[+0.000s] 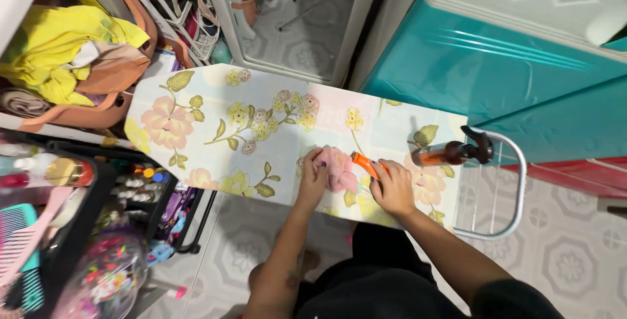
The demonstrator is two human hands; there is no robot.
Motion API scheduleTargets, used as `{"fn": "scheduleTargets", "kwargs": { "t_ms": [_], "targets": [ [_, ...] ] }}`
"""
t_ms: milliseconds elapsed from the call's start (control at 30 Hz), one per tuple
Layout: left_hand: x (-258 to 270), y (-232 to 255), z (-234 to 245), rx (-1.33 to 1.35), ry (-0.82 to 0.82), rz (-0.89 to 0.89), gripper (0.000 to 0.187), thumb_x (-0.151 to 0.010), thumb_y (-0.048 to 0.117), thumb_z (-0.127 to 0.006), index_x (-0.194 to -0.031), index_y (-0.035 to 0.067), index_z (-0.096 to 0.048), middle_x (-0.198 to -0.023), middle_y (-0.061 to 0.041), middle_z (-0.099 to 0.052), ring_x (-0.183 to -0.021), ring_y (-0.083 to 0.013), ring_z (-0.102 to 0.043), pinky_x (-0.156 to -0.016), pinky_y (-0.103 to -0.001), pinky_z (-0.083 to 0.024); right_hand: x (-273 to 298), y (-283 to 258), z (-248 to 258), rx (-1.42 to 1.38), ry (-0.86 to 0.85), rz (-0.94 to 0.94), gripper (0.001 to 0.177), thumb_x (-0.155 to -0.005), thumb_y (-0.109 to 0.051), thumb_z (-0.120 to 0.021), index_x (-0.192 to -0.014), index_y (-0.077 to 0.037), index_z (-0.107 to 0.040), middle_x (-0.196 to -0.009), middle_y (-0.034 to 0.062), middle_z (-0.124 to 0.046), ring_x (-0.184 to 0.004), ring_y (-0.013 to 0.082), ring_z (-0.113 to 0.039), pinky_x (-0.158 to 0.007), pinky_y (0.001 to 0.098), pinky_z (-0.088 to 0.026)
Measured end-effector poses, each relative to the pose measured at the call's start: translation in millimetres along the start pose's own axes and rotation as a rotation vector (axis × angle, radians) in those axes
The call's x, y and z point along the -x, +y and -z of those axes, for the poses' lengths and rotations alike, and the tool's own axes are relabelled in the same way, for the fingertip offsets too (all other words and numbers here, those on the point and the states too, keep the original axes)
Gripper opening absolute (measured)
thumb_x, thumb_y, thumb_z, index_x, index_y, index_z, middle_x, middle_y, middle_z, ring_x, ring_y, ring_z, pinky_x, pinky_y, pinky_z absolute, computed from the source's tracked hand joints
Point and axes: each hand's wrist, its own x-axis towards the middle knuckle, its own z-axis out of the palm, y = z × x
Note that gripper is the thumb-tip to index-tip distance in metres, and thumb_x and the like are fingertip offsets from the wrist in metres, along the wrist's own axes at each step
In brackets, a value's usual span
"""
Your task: The person sits on the floor and transfers colored pencils from a clear container onto an ironing board, arranging them by color. They then place the container back on the board, pick up a spray bottle and a cloth, and move to a nearby wardrobe to hang a dark garment on a hanger.
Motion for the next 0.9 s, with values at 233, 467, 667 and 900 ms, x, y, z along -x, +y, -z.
{"fn": "scheduleTargets", "kwargs": {
  "t_ms": [233,467,667,900],
  "targets": [
    [70,100,42,-0.589,-0.162,0.118,0.086,-0.093,0.027,-0.071,-0.158,0.004,-0.02,-0.163,-0.033,-0.015,-0.148,-0.0494,-0.022,-0.117,-0.049,-0.03,-2,-14,16,-0.048,-0.109,-0.097,0.054,-0.08,-0.006,-0.069,-0.133,-0.008,-0.059,-0.127,0.0164,-0.064,-0.117,0.0355,-0.06,-0.098,0.048,-0.045],
    [56,121,25,-0.756,-0.088,0.119,0.088,-0.087,0.031,-0.075,-0.159,0.012,-0.028,-0.155,-0.031,-0.034,-0.141,-0.0511,-0.039,-0.113,-0.052,-0.039,62,12,66,-0.374,-0.141,-0.182,0.072,-0.078,0.009,-0.06,-0.148,0.001,-0.044,-0.133,0.0266,-0.058,-0.121,0.0442,-0.058,-0.101,0.0477,-0.049],
    [24,89,-59,-1.054,0.126,0.074,0.087,-0.084,0.036,-0.075,-0.159,0.021,-0.034,-0.155,-0.032,-0.035,-0.135,-0.0562,-0.04,-0.106,-0.059,-0.044,103,124,149,-0.471,-0.562,-0.257,0.062,-0.073,0.002,-0.065,-0.134,-0.009,-0.058,-0.12,0.019,-0.06,-0.112,0.04,-0.062,-0.096,0.0433,-0.053],
    [44,95,-184,-1.2,0.149,0.53,0.05,-0.097,0.034,-0.063,-0.146,0.029,-0.053,-0.157,-0.018,-0.047,-0.134,-0.0434,-0.054,-0.112,-0.049,-0.05,141,306,278,-0.342,-0.352,-0.421,0.049,-0.068,0.002,-0.071,-0.116,0.0,-0.061,-0.109,0.0216,-0.062,-0.102,0.0414,-0.061,-0.088,0.0455,-0.052]
  ]
}}
